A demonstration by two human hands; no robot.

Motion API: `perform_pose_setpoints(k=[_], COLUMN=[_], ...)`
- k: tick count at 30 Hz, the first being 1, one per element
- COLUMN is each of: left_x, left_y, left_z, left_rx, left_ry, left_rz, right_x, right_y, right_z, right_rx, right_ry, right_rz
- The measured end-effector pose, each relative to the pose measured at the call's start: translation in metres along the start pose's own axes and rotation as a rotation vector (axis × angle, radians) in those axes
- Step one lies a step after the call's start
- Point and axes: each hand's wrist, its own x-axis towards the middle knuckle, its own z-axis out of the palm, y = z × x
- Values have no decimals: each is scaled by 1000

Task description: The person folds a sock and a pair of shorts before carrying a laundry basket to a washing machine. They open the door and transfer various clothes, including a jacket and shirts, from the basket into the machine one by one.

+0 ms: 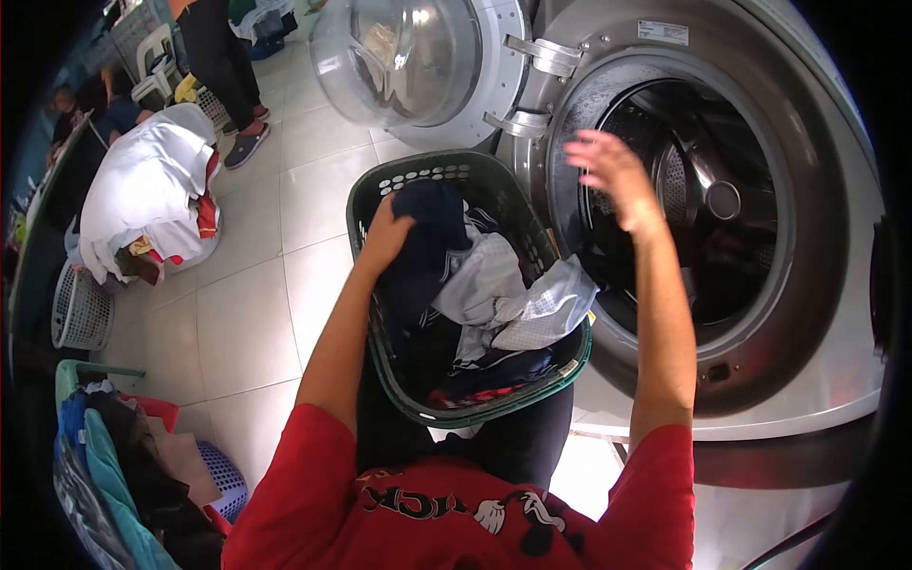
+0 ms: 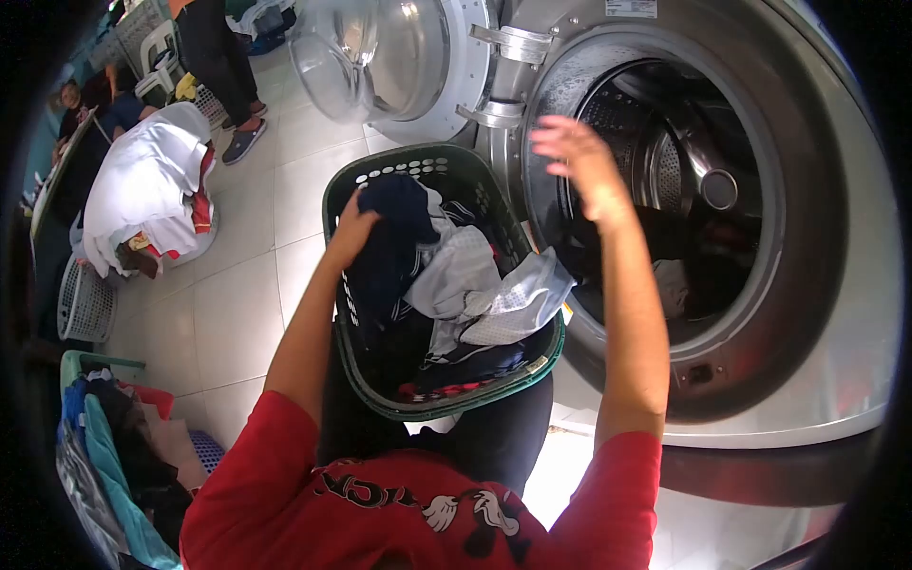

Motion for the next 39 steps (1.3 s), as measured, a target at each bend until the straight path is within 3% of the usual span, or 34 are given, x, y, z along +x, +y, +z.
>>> perform_pose_setpoints(k=[2,4,6,8,9,11,13,14,15,16,17,18,19,21,23,24,25,26,27,29,30,31,33,35,37,39], left_x=[6,20,32,51,55,58,57,64,70,70,72,74,73,93,106,105,109,116,120,128,133,125,122,110,106,93], left_y=[49,85,119,134,146,178,211,222,232,244,255,267,289,270,240,233,220,208,202,220,225,243,258,276,290,316], left_z=[-19,-41,-53,-62,-68,-82,-97,-109,-120,-123,-127,-131,-133,-141,-126,-118,-102,-103,-107,-133,-142,-145,-149,-150,-151,-154], left_rx=[-471,-499,-476,-345,-340,-97,-20,40,102,100,-45,-192,-302,107,422,382,300,347,390,415,361,272,128,302,394,223], left_ry=[-50,-221,-271,-318,-320,-123,-134,-177,-219,-83,-79,-73,-102,38,13,-230,-196,-12,172,144,136,53,-210,-471,-477,-92], left_rz=[-268,-251,-253,22,29,-72,202,241,281,343,314,288,499,505,802,624,704,715,725,561,559,437,466,390,466,439], right_x=[-3,1,11,31,41,29,39,37,39,26,14,14,7,13,22,17,11,12,0,-6,-2,-3,-9,-15,-20,-25], right_y=[0,-12,-22,-36,-49,-94,-128,-147,-169,-192,-210,-220,-233,-243,-242,-243,-243,-241,-246,-252,-251,-251,-250,-250,-248,-246], right_z=[54,90,118,122,119,109,87,83,73,70,67,60,60,46,33,32,31,26,29,9,1,-6,-16,-16,-10,0], right_rx=[-145,-41,33,101,80,-9,-321,-205,-57,-130,-202,-164,-126,-84,-89,-219,-350,-302,-355,-367,-363,-475,-382,-375,-362,-714], right_ry=[-116,-233,-216,-243,-87,162,162,193,-89,-24,41,-25,-92,66,6,0,-5,-143,10,-102,-41,50,-51,-54,-56,-67], right_rz=[3,-62,-213,-290,-330,-361,-559,-437,-476,-499,-521,-564,-609,-480,-318,-343,-365,-456,-439,-354,-352,-354,-304,-294,-274,-253])
